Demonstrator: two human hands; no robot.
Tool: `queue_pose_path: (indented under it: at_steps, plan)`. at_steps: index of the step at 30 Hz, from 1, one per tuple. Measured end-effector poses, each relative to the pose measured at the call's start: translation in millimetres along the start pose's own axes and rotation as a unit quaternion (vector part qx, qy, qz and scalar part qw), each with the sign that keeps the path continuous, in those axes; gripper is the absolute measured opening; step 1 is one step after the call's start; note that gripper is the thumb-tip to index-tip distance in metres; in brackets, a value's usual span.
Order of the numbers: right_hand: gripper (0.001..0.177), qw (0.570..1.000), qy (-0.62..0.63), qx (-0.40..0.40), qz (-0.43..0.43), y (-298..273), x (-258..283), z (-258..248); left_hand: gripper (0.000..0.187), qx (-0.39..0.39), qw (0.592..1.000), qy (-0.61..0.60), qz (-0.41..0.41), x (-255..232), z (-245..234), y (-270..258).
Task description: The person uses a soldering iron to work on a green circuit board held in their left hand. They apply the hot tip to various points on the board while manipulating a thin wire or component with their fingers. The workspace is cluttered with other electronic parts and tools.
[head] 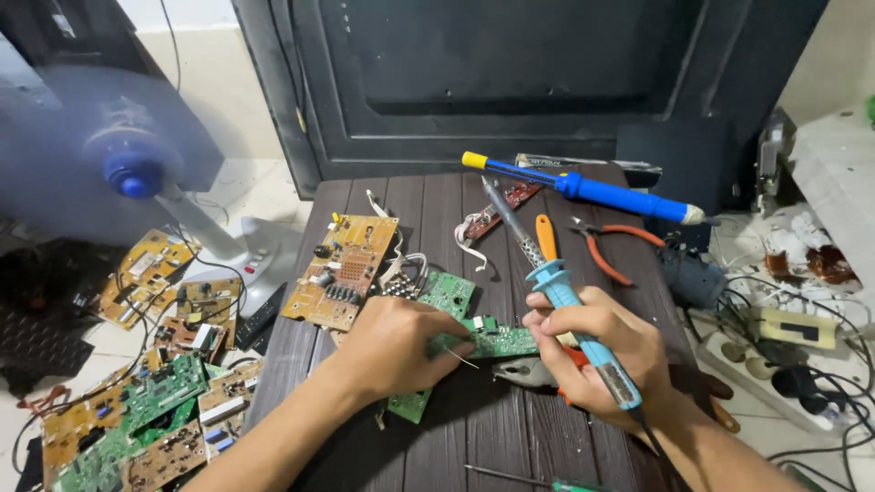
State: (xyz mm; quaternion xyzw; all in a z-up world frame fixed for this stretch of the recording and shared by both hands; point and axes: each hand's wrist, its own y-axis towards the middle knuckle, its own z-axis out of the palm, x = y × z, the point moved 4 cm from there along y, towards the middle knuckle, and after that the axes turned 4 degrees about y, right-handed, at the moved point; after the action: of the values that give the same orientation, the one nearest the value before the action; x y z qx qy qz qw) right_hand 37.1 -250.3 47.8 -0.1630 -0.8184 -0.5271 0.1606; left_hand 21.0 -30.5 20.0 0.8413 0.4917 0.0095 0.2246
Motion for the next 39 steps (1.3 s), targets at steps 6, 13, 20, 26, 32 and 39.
queue_pose_path:
  at_steps: [6,13,20,26,32,39]
  plan:
    - [0.02,0.987,-0.073,-0.082,-0.12,7,7,6,0.02,-0.016,1.0,-0.003,-0.024,-3,6,-3]
    - [0.015,0.994,0.01,-0.099,-0.048,13,7,7,0.016,-0.067,0.994,-0.051,-0.069,-3,-5,-1]
    - [0.023,0.992,0.091,-0.09,0.003,12,3,15,0.012,-0.12,0.965,-0.216,-0.088,3,-1,-2]
    - [0.038,0.989,0.113,-0.079,0.05,3,-7,25,0.012,-0.136,0.949,-0.264,-0.106,-9,-13,-1]
    - [0.039,0.987,0.128,-0.059,0.073,8,-3,26,0.017,-0.13,0.946,-0.27,-0.123,-14,-17,-1]
    - [0.043,0.986,0.099,-0.053,0.12,6,5,18,0.015,-0.135,0.945,-0.272,-0.124,-17,-16,-2]
